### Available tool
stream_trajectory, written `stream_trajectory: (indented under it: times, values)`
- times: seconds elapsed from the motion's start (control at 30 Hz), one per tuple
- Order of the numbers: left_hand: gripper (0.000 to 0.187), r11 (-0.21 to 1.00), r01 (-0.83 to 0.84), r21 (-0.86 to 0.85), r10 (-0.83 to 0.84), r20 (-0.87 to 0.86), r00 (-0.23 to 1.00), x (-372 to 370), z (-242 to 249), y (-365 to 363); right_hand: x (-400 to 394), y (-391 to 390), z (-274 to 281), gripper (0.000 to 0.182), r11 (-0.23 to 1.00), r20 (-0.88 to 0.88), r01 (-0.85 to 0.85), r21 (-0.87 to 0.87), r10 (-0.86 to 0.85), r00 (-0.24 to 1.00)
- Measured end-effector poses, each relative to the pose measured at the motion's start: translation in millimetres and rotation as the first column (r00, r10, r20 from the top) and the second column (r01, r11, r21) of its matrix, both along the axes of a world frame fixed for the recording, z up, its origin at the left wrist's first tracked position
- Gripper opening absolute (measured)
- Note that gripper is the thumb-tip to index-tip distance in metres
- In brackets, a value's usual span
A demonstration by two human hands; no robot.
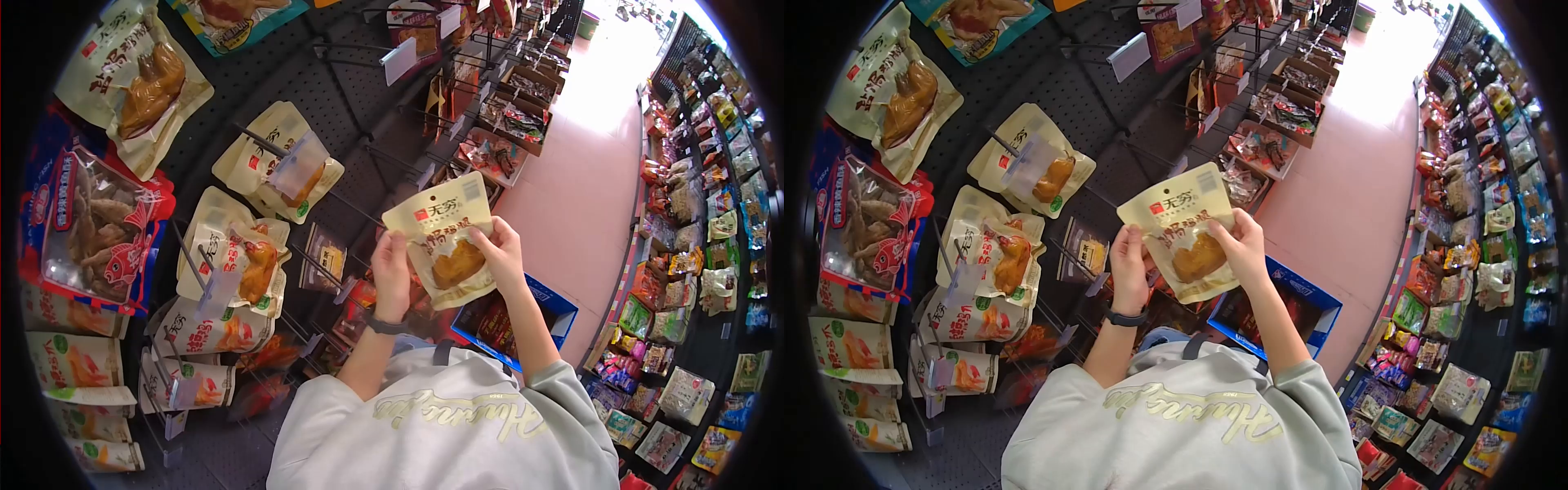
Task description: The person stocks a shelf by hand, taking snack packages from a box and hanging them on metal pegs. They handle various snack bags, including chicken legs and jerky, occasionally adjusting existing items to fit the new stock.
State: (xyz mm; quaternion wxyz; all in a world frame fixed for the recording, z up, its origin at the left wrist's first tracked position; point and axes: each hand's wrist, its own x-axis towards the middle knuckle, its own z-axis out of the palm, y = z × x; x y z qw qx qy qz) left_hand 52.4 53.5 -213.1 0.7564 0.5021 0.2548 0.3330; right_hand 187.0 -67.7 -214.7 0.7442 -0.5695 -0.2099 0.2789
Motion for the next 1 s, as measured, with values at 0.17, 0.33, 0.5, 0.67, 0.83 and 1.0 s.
stream_trajectory:
  times: [0.17, 0.33, 0.5, 0.67, 0.83, 1.0]
  values:
    - [0.028, 0.996, -0.042, 0.081, 0.041, 0.019, 0.999, -11.0, 21.3, 20.2, -4.8, 28.6, 19.5, 0.018, 0.999, 0.000, -0.043, 0.021, 0.043, 0.999]
    - [0.028, 0.944, -0.177, 0.279, 0.170, 0.050, 0.984, -17.2, 41.6, 33.6, -11.7, 57.2, 37.6, 0.018, 0.997, 0.052, -0.066, 0.029, 0.064, 0.997]
    - [0.030, 0.901, -0.321, 0.291, 0.285, 0.160, 0.945, -24.9, 58.6, 45.1, -22.4, 88.6, 63.7, 0.022, 0.989, 0.082, -0.146, 0.031, 0.143, 0.986]
    - [0.026, 0.832, -0.474, 0.288, 0.429, 0.210, 0.879, -27.1, 65.2, 63.4, -31.1, 117.3, 80.9, 0.026, 0.976, 0.165, -0.218, 0.026, 0.211, 0.964]
    - [0.023, 0.765, -0.534, 0.360, 0.478, 0.239, 0.846, -27.3, 77.9, 70.7, -37.0, 136.0, 83.1, 0.029, 0.974, 0.168, -0.189, 0.122, 0.167, 0.971]
    - [0.023, 0.722, -0.573, 0.387, 0.522, 0.238, 0.819, -24.8, 83.6, 81.8, -32.9, 150.1, 87.9, 0.029, 0.974, 0.218, -0.208, 0.090, 0.185, 0.958]
